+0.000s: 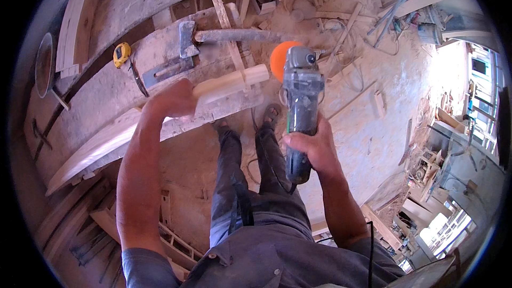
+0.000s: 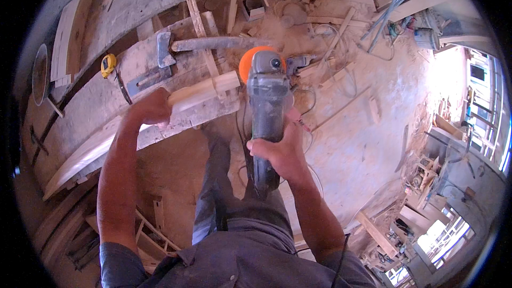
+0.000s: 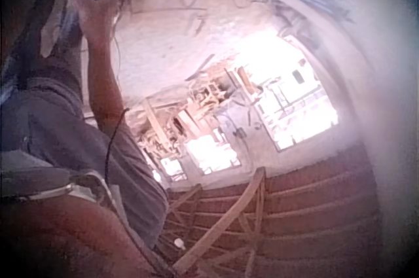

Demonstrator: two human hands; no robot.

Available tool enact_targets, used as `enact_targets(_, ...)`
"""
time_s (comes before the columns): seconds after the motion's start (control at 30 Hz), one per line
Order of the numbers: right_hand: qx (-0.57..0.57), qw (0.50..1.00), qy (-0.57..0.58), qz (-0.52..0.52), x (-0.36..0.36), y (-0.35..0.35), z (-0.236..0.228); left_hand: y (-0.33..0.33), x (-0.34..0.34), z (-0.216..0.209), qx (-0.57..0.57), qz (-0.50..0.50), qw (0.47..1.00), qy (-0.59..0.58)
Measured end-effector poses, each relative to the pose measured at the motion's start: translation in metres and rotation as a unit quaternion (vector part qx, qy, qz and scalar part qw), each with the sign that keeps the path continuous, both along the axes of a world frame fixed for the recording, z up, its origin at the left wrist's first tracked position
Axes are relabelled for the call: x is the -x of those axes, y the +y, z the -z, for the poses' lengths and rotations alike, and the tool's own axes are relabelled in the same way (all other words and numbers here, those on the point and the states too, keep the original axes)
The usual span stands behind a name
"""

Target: The person uses an angle grinder with an orange disc to grind a long wooden piece clamped on a workbench. They repeatedly move the grinder along the wood, pause to check progress, and continue grinding different sections.

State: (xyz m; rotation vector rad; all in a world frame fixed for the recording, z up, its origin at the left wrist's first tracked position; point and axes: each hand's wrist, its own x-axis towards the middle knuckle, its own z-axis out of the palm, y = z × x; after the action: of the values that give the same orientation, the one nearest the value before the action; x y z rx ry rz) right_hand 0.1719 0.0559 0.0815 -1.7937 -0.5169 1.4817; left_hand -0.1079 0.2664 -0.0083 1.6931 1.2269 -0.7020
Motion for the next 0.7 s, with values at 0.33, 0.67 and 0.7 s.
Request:
enact_targets(0.33, 0.038, 0.998, 0.011, -0.050, 0.013, 0.003, 0.018, 0.031, 0.000, 0.004, 0.052, 0.002, 0.999, 0.016)
enact_targets(0.67, -0.003, 0.999, 0.022, -0.025, 0.010, 0.009, 0.015, 0.005, 0.003, 0.003, -0.184, -0.025, 0.982, -0.024)
enact_targets(0.7, -0.009, 0.999, 0.010, -0.038, 0.014, 0.012, 0.016, 0.004, -0.004, -0.003, -0.191, -0.022, 0.981, -0.002)
